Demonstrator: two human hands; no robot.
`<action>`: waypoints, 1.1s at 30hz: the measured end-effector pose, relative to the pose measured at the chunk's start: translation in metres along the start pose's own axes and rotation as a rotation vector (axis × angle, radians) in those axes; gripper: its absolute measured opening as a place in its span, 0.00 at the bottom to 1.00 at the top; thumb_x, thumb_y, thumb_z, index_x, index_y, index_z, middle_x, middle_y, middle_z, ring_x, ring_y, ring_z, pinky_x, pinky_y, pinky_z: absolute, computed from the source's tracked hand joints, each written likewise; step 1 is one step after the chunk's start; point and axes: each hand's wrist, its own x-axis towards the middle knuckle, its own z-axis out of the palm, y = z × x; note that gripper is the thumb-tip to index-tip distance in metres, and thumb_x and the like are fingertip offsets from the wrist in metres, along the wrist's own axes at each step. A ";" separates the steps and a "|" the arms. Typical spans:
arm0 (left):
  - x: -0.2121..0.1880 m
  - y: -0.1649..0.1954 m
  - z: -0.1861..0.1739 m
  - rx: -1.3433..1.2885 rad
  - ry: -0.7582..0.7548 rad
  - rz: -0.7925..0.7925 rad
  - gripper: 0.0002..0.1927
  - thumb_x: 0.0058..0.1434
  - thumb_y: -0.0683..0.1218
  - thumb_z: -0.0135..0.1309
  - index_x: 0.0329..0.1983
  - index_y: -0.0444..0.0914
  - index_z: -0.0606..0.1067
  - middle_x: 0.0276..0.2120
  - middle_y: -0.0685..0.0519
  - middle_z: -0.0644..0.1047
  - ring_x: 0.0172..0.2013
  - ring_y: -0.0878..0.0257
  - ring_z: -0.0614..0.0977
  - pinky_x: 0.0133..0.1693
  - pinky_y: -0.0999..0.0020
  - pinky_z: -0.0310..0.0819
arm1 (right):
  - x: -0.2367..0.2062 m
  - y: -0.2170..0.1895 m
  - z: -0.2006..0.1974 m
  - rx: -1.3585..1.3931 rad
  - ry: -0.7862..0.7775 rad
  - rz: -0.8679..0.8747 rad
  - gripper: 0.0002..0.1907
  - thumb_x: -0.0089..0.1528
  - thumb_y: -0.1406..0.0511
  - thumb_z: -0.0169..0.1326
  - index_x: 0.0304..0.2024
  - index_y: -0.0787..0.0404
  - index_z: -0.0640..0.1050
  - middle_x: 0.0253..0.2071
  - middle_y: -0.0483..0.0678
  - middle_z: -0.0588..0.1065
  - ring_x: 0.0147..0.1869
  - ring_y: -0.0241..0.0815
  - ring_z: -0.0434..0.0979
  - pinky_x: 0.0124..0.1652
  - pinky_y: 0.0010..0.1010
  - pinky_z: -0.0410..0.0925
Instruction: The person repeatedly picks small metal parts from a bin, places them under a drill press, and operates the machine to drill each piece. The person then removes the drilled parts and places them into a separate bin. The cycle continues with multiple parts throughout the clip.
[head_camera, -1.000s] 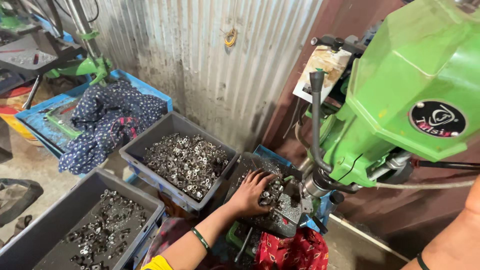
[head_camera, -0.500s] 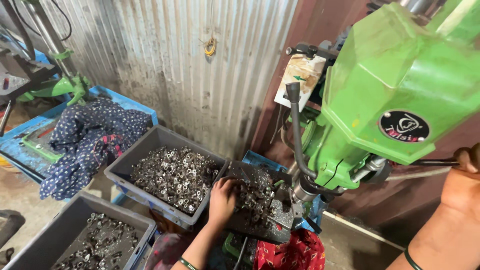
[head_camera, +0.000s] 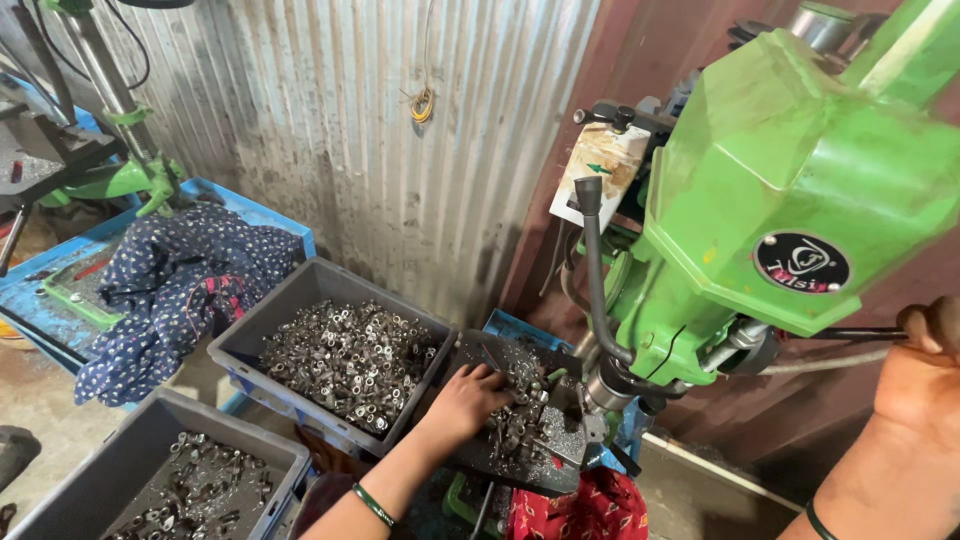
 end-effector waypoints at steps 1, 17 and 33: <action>0.004 0.000 0.000 0.016 -0.064 0.010 0.20 0.58 0.42 0.49 0.53 0.49 0.80 0.53 0.52 0.76 0.57 0.53 0.74 0.58 0.53 0.64 | 0.001 0.000 0.004 -0.009 -0.009 0.000 0.20 0.75 0.67 0.50 0.28 0.53 0.63 0.28 0.37 0.57 0.30 0.27 0.54 0.36 0.16 0.53; 0.028 0.063 0.032 -1.319 0.411 -0.348 0.20 0.52 0.31 0.65 0.49 0.33 0.78 0.41 0.50 0.83 0.43 0.64 0.84 0.48 0.69 0.80 | 0.003 -0.010 0.142 -0.275 0.068 -0.027 0.22 0.74 0.62 0.43 0.24 0.49 0.57 0.21 0.34 0.51 0.24 0.26 0.47 0.30 0.18 0.46; 0.043 0.110 0.006 -0.835 0.356 -0.500 0.13 0.51 0.41 0.68 0.38 0.37 0.78 0.37 0.51 0.83 0.39 0.57 0.83 0.42 0.62 0.76 | -0.025 -0.024 0.134 -0.145 0.155 -0.036 0.19 0.79 0.60 0.44 0.31 0.55 0.62 0.24 0.39 0.54 0.27 0.32 0.49 0.34 0.21 0.51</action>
